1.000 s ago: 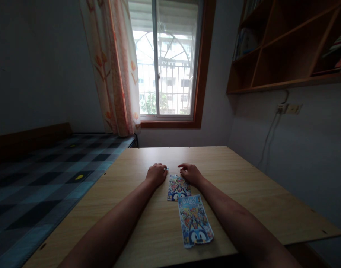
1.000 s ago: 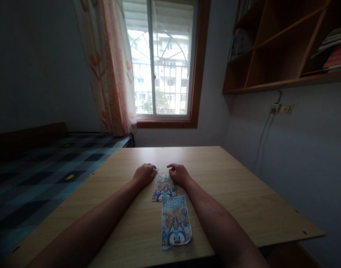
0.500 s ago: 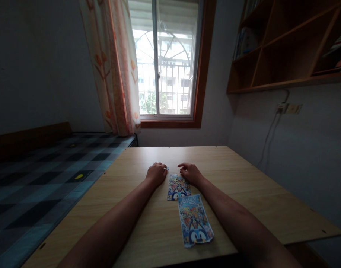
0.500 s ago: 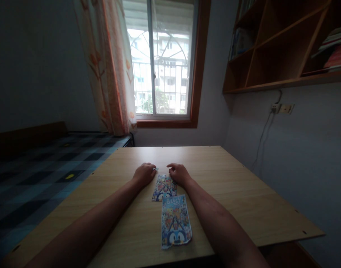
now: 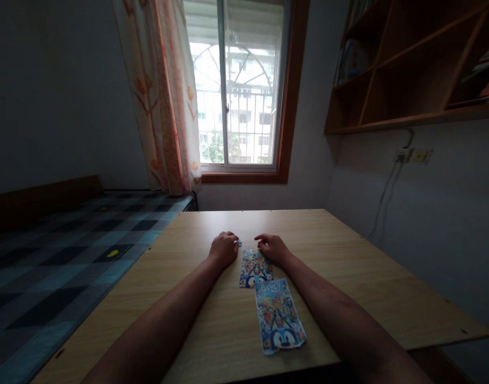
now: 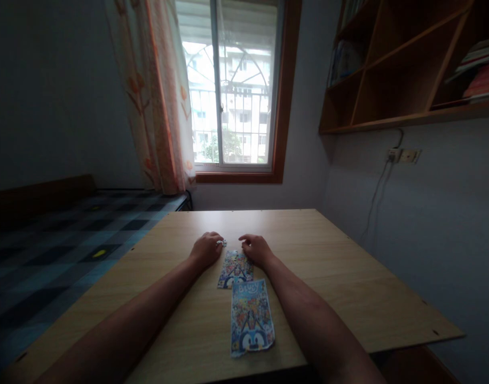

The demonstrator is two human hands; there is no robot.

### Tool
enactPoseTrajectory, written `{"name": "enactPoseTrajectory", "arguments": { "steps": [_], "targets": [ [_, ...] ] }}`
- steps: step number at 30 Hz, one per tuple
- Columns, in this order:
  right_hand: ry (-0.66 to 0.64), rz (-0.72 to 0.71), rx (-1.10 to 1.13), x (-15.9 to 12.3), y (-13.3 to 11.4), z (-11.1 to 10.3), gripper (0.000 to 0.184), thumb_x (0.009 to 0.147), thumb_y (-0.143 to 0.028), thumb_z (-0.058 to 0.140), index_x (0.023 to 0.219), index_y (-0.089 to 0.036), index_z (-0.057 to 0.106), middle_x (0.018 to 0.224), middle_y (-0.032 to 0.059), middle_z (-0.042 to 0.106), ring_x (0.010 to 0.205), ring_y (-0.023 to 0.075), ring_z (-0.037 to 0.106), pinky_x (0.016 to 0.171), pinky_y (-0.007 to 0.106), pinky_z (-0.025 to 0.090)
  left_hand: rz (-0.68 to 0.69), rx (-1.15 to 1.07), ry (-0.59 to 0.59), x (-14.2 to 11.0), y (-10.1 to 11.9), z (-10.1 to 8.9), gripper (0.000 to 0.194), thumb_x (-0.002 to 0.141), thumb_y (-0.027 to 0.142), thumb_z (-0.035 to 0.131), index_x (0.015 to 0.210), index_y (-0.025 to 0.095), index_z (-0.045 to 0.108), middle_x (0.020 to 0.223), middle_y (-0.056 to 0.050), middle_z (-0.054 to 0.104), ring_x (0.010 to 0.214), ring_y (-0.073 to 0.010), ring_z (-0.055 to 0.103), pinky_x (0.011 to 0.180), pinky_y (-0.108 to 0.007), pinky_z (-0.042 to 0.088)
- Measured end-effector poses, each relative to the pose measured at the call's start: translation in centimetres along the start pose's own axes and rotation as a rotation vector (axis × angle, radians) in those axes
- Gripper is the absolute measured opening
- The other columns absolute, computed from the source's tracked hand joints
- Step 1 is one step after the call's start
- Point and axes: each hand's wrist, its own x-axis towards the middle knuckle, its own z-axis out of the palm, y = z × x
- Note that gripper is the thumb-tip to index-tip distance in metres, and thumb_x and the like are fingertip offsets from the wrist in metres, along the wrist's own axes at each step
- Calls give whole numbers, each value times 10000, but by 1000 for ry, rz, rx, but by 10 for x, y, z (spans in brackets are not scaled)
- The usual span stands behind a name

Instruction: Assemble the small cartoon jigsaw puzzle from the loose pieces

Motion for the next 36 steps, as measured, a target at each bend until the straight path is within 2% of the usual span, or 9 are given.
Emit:
{"name": "enactPoseTrajectory", "arguments": {
  "steps": [3, 6, 10, 15, 20, 24, 29, 33, 36],
  "targets": [
    [0, -16, -21, -1, -3, 0, 310, 829, -137, 604, 1066, -226, 784, 870, 16, 779, 788, 172, 699, 785, 264, 508, 57, -28, 57, -1, 3, -3, 210, 902, 231, 567, 918, 213, 775, 1048, -75, 737, 958, -246, 635, 862, -382, 490],
    [-25, -97, -83, -2, -8, -1, 219, 864, -196, 631, 1011, -223, 791, 921, 40, 781, 852, 190, 698, 844, 291, 499, 135, -66, 94, -3, 6, -5, 184, 902, 303, 614, 899, 220, 779, 1027, -66, 742, 952, -246, 633, 895, -402, 475],
    [-69, -204, -247, -4, -14, -1, 125, 875, -311, 695, 876, -231, 791, 941, 66, 764, 946, 225, 657, 908, 337, 467, 209, -91, 56, -4, 8, -6, 179, 847, 386, 710, 880, 229, 788, 1032, -62, 753, 989, -259, 628, 927, -422, 456],
    [-79, -224, -316, -5, -17, -1, 146, 860, -373, 733, 827, -238, 777, 982, 65, 752, 983, 236, 623, 915, 356, 451, 225, -98, 5, -2, 9, -6, 213, 826, 439, 739, 785, 235, 786, 996, -52, 763, 976, -260, 626, 920, -426, 445],
    [-97, -245, -280, -4, -16, 0, 66, 845, -251, 714, 820, -227, 771, 973, 55, 754, 977, 223, 635, 942, 346, 447, 237, -83, -14, -3, 10, -9, 161, 816, 384, 744, 777, 232, 782, 1008, -50, 758, 994, -266, 619, 930, -436, 443],
    [-113, -263, -245, -3, -12, 2, 79, 829, -194, 696, 816, -216, 771, 947, 54, 757, 947, 214, 649, 951, 340, 451, 262, -67, -10, -3, 10, -8, 137, 837, 329, 696, 797, 227, 778, 1005, -58, 753, 991, -265, 616, 928, -438, 448],
    [-108, -275, -250, -3, -10, 4, 95, 839, -209, 688, 867, -214, 779, 932, 56, 762, 932, 218, 656, 936, 344, 457, 314, -19, 14, -3, 9, -5, 167, 842, 211, 604, 800, 216, 765, 991, -73, 745, 951, -251, 613, 899, -420, 458],
    [-107, -313, -257, -4, -12, 4, 147, 859, -282, 697, 958, -217, 784, 996, 65, 767, 973, 232, 656, 931, 348, 461, 308, -7, 6, -3, 10, -5, 164, 836, 205, 597, 809, 209, 759, 996, -76, 745, 956, -256, 614, 887, -417, 462],
    [-119, -327, -267, -4, -13, 5, 125, 854, -271, 697, 928, -226, 788, 1014, 63, 766, 993, 233, 651, 934, 346, 461, 300, -5, -4, -3, 11, -6, 159, 833, 201, 598, 815, 203, 757, 1002, -76, 746, 966, -261, 616, 885, -420, 464]
  ]
}}
